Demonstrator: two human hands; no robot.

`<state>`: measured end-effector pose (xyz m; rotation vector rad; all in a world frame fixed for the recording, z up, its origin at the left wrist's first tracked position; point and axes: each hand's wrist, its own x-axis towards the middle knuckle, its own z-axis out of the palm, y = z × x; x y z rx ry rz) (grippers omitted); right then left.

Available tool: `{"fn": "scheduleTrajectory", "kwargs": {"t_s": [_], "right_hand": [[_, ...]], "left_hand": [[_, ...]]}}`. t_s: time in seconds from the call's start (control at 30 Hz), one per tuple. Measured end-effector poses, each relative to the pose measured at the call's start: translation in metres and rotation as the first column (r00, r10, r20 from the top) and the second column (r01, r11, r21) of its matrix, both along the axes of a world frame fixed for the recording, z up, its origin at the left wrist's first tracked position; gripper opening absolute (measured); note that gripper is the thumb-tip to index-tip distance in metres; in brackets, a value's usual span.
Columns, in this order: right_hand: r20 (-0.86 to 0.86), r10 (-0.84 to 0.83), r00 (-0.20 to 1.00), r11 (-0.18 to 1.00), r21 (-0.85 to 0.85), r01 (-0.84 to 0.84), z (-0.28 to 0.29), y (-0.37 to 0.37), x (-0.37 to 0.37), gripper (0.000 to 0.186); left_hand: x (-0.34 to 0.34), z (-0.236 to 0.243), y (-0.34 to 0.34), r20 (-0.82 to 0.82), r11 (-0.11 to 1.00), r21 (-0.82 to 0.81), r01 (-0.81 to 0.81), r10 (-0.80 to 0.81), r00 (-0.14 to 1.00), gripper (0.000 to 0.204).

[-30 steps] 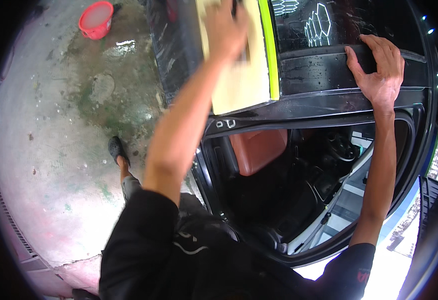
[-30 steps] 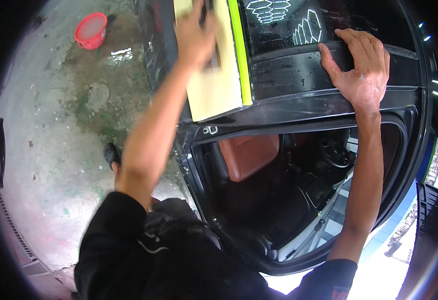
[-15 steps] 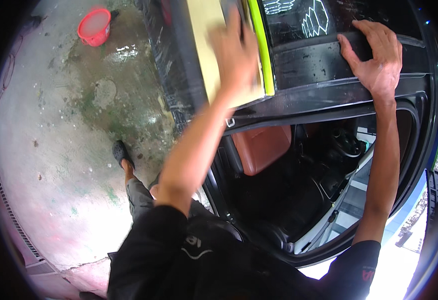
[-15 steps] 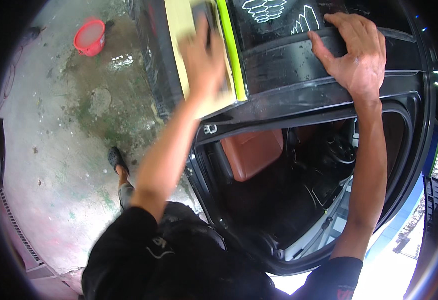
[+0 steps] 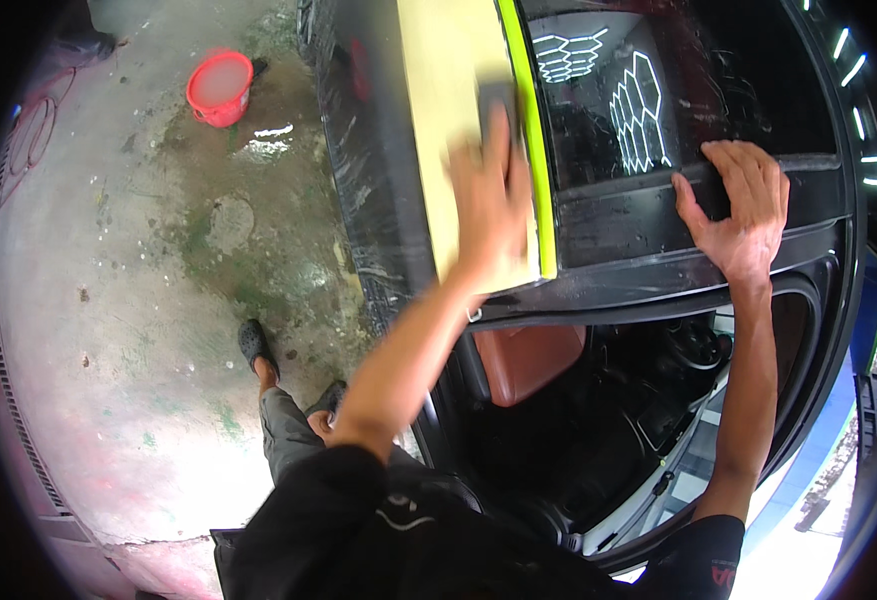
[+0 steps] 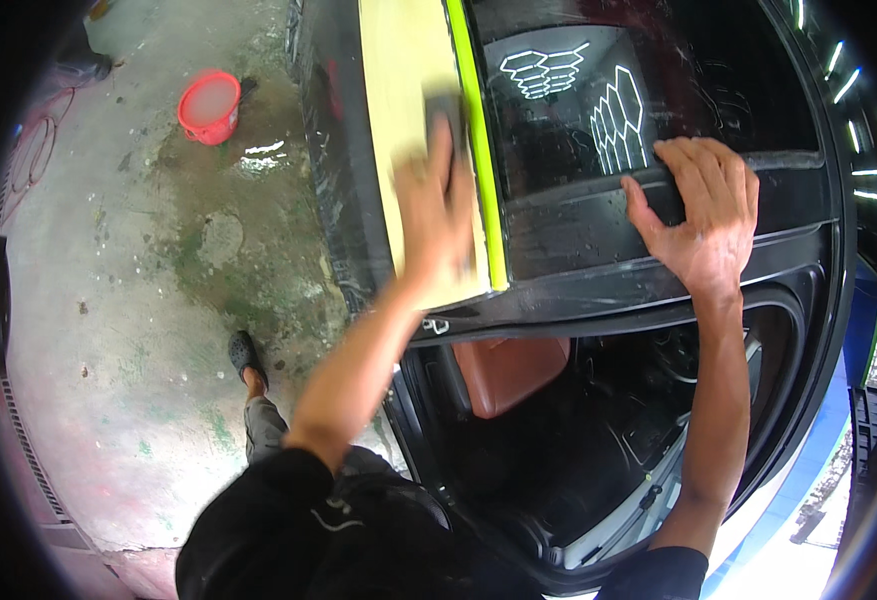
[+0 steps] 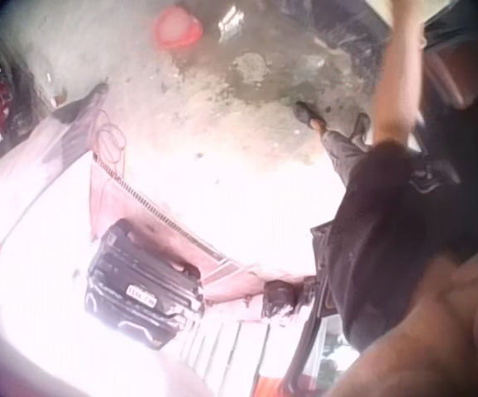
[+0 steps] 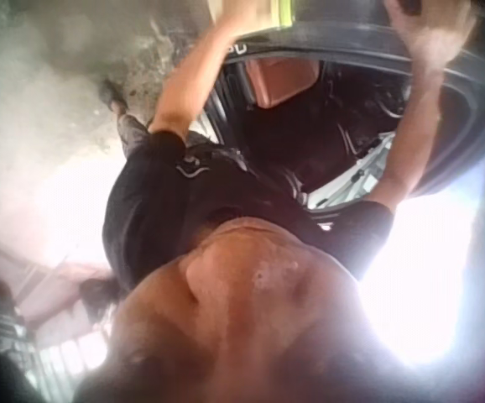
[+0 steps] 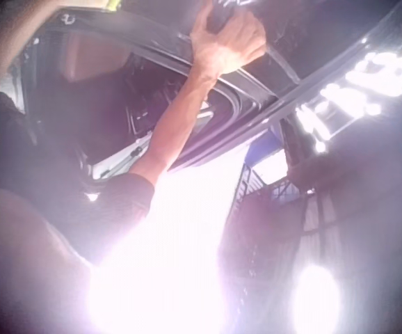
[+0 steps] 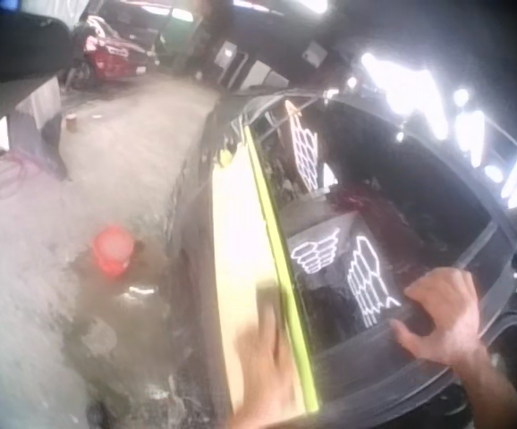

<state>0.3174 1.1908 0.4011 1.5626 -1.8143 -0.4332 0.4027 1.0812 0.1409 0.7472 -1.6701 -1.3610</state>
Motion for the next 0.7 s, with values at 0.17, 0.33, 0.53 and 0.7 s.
{"fn": "scheduleTrajectory", "kwargs": {"t_s": [0.17,0.33,0.53,0.7], "right_hand": [[0.004,-0.014,1.000,1.000,0.010,0.014,0.004,0.001,0.000,0.041],[0.028,0.043,0.999,0.999,0.009,-0.043,-0.007,-0.013,-0.001,0.042],[-0.013,-0.011,1.000,0.999,0.035,0.012,-0.001,0.000,0.001,0.043],[-0.008,-0.008,1.000,0.998,0.061,0.009,0.000,0.000,-0.003,0.042]], "left_hand": [[0.000,-0.016,0.011,-0.057,0.994,-0.084,-0.067,0.062,0.996,0.062],[-0.087,-0.006,-0.188,0.016,0.986,-0.073,-0.151,0.152,0.988,0.060],[0.037,-0.054,0.037,-0.088,0.996,-0.069,-0.053,0.047,0.995,0.070],[-0.007,-0.042,-0.036,-0.090,0.996,0.045,-0.082,0.086,0.992,0.065]]}}
